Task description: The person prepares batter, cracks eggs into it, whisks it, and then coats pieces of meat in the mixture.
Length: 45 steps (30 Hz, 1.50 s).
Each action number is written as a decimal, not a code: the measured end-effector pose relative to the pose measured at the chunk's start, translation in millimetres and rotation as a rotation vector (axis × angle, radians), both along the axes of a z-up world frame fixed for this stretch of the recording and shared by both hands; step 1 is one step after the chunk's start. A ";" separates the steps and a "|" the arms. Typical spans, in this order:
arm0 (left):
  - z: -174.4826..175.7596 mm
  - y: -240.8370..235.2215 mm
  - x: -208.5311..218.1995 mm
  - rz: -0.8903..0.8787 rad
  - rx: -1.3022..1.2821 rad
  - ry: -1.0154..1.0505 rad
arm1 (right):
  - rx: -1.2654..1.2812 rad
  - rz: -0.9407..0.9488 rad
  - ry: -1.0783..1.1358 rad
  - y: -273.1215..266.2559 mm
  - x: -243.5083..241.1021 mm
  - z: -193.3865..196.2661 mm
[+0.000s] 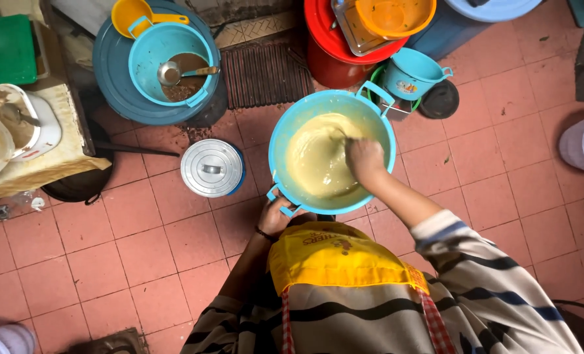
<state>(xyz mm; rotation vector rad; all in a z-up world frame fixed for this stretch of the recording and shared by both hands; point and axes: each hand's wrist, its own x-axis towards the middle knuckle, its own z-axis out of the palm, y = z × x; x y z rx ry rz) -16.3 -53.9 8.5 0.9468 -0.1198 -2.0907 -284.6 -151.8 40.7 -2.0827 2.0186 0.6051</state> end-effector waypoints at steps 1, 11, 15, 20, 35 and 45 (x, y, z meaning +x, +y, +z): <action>11.0 -0.8 -0.5 -0.004 -0.021 -0.016 | 0.129 0.073 0.092 21.0 -7.2 -19.3; 7.9 -22.9 1.9 -0.182 -0.180 -0.150 | -0.043 -0.218 -0.111 29.8 -14.4 -21.9; 10.1 -44.1 -23.0 -0.278 -0.219 -0.196 | 0.284 -0.202 0.010 85.9 -24.8 -82.1; -55.6 -46.8 -62.5 -0.390 -0.423 -0.229 | 0.059 -0.611 -0.349 42.6 -30.2 22.4; -145.8 -61.4 -239.9 -0.567 -0.375 -0.238 | 0.124 -0.723 -0.074 129.5 -283.8 -196.1; -375.8 -43.2 -304.5 -0.714 -0.285 -0.206 | 0.277 -0.781 -0.199 117.0 -292.2 -383.6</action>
